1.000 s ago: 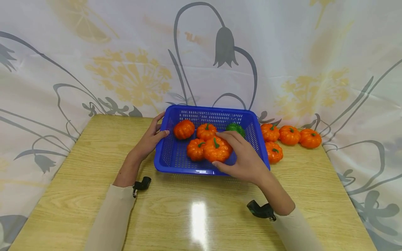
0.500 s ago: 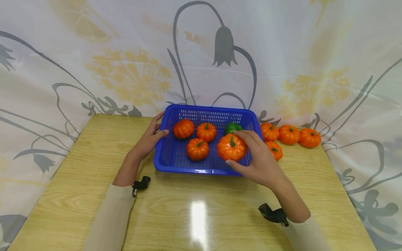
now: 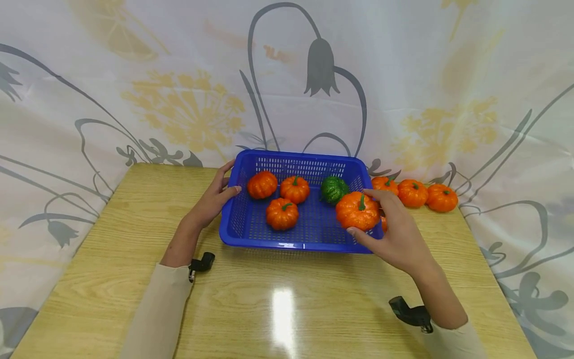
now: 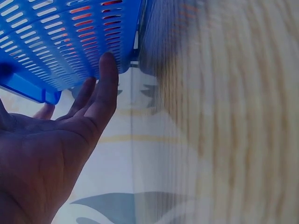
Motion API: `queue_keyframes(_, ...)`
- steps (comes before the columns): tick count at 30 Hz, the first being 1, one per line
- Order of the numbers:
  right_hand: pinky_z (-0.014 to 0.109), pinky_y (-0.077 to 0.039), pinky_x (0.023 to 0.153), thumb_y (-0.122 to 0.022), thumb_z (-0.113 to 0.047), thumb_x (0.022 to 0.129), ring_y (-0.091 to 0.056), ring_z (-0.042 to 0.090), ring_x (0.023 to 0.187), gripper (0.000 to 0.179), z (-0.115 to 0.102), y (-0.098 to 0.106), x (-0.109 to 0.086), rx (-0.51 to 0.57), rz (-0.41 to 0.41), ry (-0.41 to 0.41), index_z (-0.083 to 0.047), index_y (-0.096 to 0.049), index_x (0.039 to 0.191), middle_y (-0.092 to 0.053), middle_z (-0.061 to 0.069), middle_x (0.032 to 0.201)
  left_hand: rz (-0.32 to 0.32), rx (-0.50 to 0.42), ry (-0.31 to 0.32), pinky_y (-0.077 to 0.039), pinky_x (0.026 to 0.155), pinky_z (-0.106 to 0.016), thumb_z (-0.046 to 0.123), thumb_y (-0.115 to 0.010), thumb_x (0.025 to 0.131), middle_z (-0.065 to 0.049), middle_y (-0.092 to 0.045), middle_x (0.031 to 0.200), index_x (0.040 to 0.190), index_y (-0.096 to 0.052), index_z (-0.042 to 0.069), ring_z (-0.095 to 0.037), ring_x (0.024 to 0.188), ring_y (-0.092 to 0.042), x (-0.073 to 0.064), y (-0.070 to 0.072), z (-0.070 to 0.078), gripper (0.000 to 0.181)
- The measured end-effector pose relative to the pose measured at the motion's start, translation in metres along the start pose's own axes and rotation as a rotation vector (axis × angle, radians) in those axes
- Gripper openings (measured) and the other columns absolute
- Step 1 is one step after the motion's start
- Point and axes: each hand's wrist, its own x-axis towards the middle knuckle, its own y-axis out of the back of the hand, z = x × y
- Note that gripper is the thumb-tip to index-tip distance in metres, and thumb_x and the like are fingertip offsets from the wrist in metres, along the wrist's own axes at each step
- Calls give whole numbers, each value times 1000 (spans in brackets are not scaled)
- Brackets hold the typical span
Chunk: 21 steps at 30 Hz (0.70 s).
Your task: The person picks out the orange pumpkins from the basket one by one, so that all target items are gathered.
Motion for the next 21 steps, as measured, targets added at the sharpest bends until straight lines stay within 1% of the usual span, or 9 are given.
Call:
queue_keyframes(3,35,-51,90,-95,-14,77,-61,28,110,80,3,6,-2,-9,29,-9,1,-54,144,-62,16,132,7,9,6,-61,92,-45,18,-53,107,-30,-41,158,172,-9,27,-54,134,-54,0,0,1,79)
queue_keyframes(5,30,-47,89,-95,-13,76,-60,30,110,81,5,10,-4,-16,43,-24,1,-55,145,-62,17,132,6,15,13,-61,94,-49,18,-53,108,-29,-40,158,172,-9,28,-53,134,-54,0,0,1,78)
queue_keyframes(9,22,-44,87,-95,-14,77,-60,31,109,82,9,17,-8,-20,60,-63,2,-54,147,-62,18,132,4,21,15,-58,98,-56,19,-52,108,-29,-40,159,172,-8,28,-53,136,-53,-1,0,1,79)
queue_keyframes(12,11,-42,88,-94,-13,79,-60,33,109,81,13,21,-11,-11,63,-92,3,-53,147,-61,20,132,6,25,15,-58,98,-55,19,-52,108,-29,-40,159,172,-8,29,-52,136,-53,-1,-1,1,78)
queue_keyframes(15,3,-37,92,-94,-12,79,-60,38,113,82,16,25,-14,7,61,-125,4,-51,147,-59,22,135,6,27,13,-59,97,-53,18,-51,108,-30,-39,159,172,-7,29,-53,136,-54,-1,-1,1,78)
queue_keyframes(18,1,-34,92,-94,-12,80,-60,42,115,82,21,27,-18,12,63,-160,4,-50,146,-57,24,136,5,21,16,-59,98,-54,19,-51,108,-29,-39,159,172,-8,29,-53,136,-54,-2,-1,2,78)
queue_keyframes(21,4,-36,91,-94,-13,80,-59,45,114,83,26,30,-21,6,67,-188,4,-49,147,-56,25,136,1,17,16,-59,98,-54,19,-52,109,-29,-39,159,172,-8,29,-53,136,-53,-2,0,3,78)
